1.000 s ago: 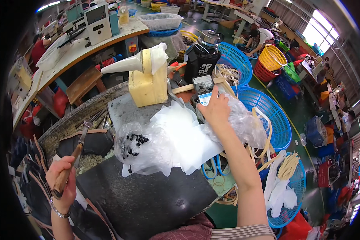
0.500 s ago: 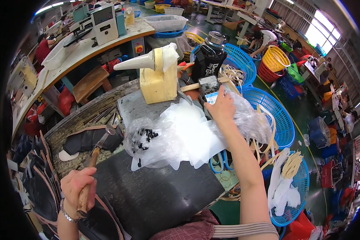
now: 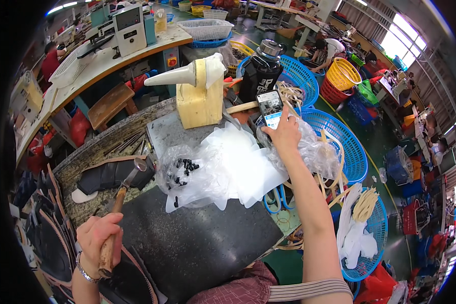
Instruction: The person assembles footwear components at a workbench, using a hammer and punch to secure parts of a shoe sole. They then attach a white elastic strap to the sole and place a grey fabric insole on top, smoothing it into position. The process is repeated for multiple units, with the person handling various materials including leather, foam, and elastic.
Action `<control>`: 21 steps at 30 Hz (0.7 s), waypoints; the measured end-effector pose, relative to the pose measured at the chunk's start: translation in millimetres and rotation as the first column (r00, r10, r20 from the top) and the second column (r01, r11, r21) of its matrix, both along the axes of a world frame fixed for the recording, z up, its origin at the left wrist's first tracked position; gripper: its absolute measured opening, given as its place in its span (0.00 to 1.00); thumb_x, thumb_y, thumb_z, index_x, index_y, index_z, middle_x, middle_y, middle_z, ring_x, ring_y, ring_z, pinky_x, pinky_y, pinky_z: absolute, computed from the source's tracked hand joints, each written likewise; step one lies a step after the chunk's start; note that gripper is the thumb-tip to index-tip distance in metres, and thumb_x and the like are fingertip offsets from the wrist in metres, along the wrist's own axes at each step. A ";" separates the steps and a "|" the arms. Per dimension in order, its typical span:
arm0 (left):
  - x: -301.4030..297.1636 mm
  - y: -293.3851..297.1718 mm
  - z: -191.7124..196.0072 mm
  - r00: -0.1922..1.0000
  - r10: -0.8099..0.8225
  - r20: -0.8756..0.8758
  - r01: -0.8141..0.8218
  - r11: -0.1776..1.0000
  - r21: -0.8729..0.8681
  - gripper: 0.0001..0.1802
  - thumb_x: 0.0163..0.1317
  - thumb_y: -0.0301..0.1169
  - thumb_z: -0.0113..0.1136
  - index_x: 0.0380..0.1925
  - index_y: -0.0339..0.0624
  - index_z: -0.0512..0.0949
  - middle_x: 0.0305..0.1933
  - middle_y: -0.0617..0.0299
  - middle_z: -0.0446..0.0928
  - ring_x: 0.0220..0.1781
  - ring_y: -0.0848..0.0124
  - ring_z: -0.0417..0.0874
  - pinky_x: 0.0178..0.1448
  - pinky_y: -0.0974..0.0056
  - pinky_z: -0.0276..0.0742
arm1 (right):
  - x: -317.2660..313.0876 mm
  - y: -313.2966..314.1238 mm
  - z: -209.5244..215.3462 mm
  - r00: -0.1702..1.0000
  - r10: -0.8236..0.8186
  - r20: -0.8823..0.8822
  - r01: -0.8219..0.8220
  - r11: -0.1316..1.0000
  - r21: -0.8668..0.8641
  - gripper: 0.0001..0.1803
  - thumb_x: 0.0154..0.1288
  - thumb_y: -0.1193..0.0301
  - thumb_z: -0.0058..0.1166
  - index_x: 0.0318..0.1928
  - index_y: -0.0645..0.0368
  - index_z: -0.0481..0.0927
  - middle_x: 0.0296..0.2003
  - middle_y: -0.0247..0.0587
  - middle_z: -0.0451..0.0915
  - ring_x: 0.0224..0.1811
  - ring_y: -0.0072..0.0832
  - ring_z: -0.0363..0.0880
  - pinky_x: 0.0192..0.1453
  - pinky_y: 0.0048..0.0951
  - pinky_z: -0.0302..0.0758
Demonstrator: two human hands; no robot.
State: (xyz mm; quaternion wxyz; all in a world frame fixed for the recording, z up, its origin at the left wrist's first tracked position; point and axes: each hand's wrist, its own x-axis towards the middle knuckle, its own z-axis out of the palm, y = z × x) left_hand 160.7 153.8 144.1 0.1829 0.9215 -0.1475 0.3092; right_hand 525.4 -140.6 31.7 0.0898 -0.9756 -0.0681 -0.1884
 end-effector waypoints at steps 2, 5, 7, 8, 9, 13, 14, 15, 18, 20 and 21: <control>-0.6 -0.8 -0.1 1.000 -0.005 -0.002 0.005 1.000 0.002 0.14 0.39 0.21 0.63 0.30 0.40 0.73 0.35 0.53 0.81 0.20 0.67 0.74 0.22 0.69 0.69 | 2.2 -1.5 -1.2 0.999 -0.010 -0.045 0.012 0.999 0.039 0.53 0.41 0.48 0.68 0.64 0.57 0.56 0.47 0.54 0.72 0.49 0.50 0.73 0.45 0.45 0.75; -1.3 0.7 -2.0 0.999 -0.036 0.000 0.036 0.999 0.039 0.13 0.42 0.23 0.63 0.30 0.42 0.73 0.36 0.53 0.81 0.20 0.68 0.75 0.22 0.69 0.69 | -6.3 -4.6 7.9 0.968 0.122 0.221 -0.128 0.992 0.012 0.45 0.46 0.51 0.66 0.61 0.58 0.62 0.46 0.53 0.73 0.47 0.47 0.74 0.45 0.42 0.74; -7.1 5.7 -3.1 0.999 -0.037 -0.026 0.040 0.991 0.130 0.11 0.44 0.25 0.63 0.30 0.43 0.74 0.37 0.53 0.81 0.21 0.70 0.75 0.22 0.69 0.69 | -38.3 22.0 26.9 0.870 0.355 0.342 -0.414 0.903 0.115 0.35 0.51 0.57 0.64 0.56 0.60 0.68 0.44 0.51 0.75 0.43 0.42 0.76 0.44 0.37 0.74; -9.7 5.6 -3.4 0.998 -0.054 -0.012 0.055 0.974 0.218 0.09 0.46 0.27 0.62 0.30 0.44 0.74 0.38 0.54 0.81 0.21 0.71 0.75 0.22 0.70 0.69 | -76.4 43.7 50.6 0.792 0.509 0.338 -0.598 0.758 0.259 0.28 0.55 0.61 0.62 0.53 0.61 0.72 0.42 0.50 0.76 0.40 0.37 0.77 0.43 0.34 0.74; -8.0 2.2 -6.3 0.998 -0.066 -0.020 0.069 0.948 0.311 0.08 0.49 0.29 0.61 0.29 0.44 0.74 0.38 0.55 0.80 0.22 0.72 0.75 0.23 0.71 0.68 | -119.4 60.9 61.4 0.746 0.664 0.048 -0.541 0.562 0.625 0.19 0.61 0.65 0.56 0.50 0.63 0.74 0.39 0.45 0.78 0.36 0.27 0.77 0.42 0.28 0.73; 3.2 -24.2 -45.8 0.985 -0.154 0.083 0.057 0.730 0.681 0.08 0.54 0.35 0.51 0.28 0.44 0.69 0.29 0.63 0.73 0.28 0.75 0.72 0.24 0.72 0.61 | -230.1 120.4 53.5 -0.118 0.936 -0.333 0.469 0.348 0.812 0.34 0.65 0.57 0.51 0.64 0.61 0.56 0.49 0.48 0.75 0.42 0.29 0.79 0.43 0.30 0.79; -1.8 -30.6 -56.9 0.985 -0.162 0.051 0.076 0.691 0.719 0.07 0.56 0.36 0.50 0.31 0.47 0.69 0.36 0.60 0.77 0.27 0.77 0.71 0.25 0.74 0.62 | -241.3 140.3 52.4 -0.088 0.937 -0.340 0.463 0.340 0.818 0.31 0.64 0.60 0.53 0.62 0.59 0.59 0.42 0.43 0.76 0.36 0.26 0.78 0.37 0.27 0.78; -10.1 -31.9 -62.0 0.984 -0.177 0.014 0.112 0.679 0.726 0.07 0.56 0.35 0.50 0.32 0.47 0.69 0.33 0.63 0.76 0.28 0.76 0.71 0.28 0.74 0.63 | -250.5 157.8 51.4 -0.053 0.935 -0.352 0.455 0.336 0.825 0.28 0.63 0.63 0.55 0.60 0.57 0.61 0.35 0.39 0.76 0.30 0.24 0.77 0.31 0.24 0.77; -11.7 -6.3 -61.2 0.953 -0.258 0.156 0.177 0.897 0.405 0.07 0.55 0.34 0.53 0.34 0.48 0.72 0.29 0.67 0.73 0.28 0.71 0.73 0.31 0.70 0.69 | -238.6 172.0 43.3 -0.039 0.889 -0.457 0.479 0.418 0.772 0.21 0.59 0.71 0.55 0.53 0.55 0.65 0.16 0.24 0.62 0.10 0.15 0.58 0.12 0.20 0.56; -29.6 43.3 -59.9 0.998 0.055 -0.021 -0.047 0.963 0.265 0.08 0.52 0.32 0.56 0.33 0.48 0.74 0.28 0.64 0.73 0.30 0.65 0.76 0.33 0.64 0.73 | -229.4 160.8 39.5 -0.089 0.901 -0.425 0.498 0.410 0.764 0.19 0.58 0.72 0.57 0.49 0.56 0.67 0.15 0.25 0.61 0.09 0.15 0.59 0.14 0.20 0.58; -35.0 83.1 -75.6 0.965 0.236 -0.116 -0.210 0.957 0.201 0.08 0.51 0.31 0.58 0.33 0.48 0.75 0.29 0.62 0.74 0.30 0.62 0.77 0.34 0.61 0.75 | -230.8 155.3 36.5 -0.086 0.912 -0.401 0.500 0.388 0.774 0.19 0.58 0.72 0.57 0.49 0.56 0.68 0.15 0.25 0.62 0.09 0.15 0.59 0.14 0.21 0.58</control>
